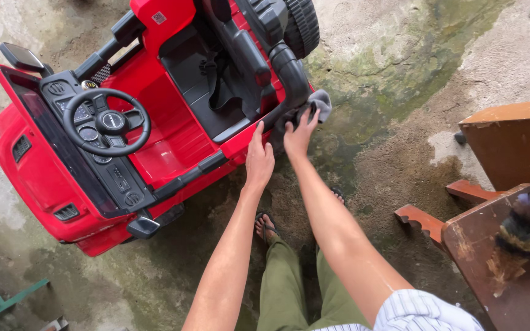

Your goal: The person wipes the exterior and interior of a red toy car using a gray cloth. They clean the front grille, hood, side panels, dashboard, steering wheel, seats, and rear wheel area.

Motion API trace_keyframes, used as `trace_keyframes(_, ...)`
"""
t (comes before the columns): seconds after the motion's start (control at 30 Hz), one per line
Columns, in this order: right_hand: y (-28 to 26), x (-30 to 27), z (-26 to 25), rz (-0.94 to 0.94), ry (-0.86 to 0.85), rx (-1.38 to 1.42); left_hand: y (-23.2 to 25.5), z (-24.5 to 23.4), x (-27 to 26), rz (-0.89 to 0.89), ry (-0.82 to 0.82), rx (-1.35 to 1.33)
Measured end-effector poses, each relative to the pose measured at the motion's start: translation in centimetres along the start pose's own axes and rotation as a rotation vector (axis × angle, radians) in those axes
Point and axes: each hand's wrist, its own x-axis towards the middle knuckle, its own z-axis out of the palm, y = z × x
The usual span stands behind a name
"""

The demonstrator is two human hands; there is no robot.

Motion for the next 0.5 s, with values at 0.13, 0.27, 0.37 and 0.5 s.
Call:
trace_keyframes(0.13, -1.3, -5.3, -1.4, -0.128, -0.197, -0.202, -0.3, 0.4, 0.4, -0.016, -0.065, 0.084)
trace_keyframes(0.27, -3.0, -9.2, -6.1, -0.284, -0.315, -0.238, -0.6, -0.4, 1.0, -0.105, -0.146, 0.160)
trace_keyframes(0.37, -5.0, -7.9, -7.7, -0.332, -0.205, -0.194, -0.9, -0.9, 1.4, -0.080, -0.148, 0.203)
trace_keyframes(0.5, -6.4, -2.8, -8.5, -0.556, -0.419, -0.211, -1.3, -0.2, 1.5, -0.102, -0.158, 0.177)
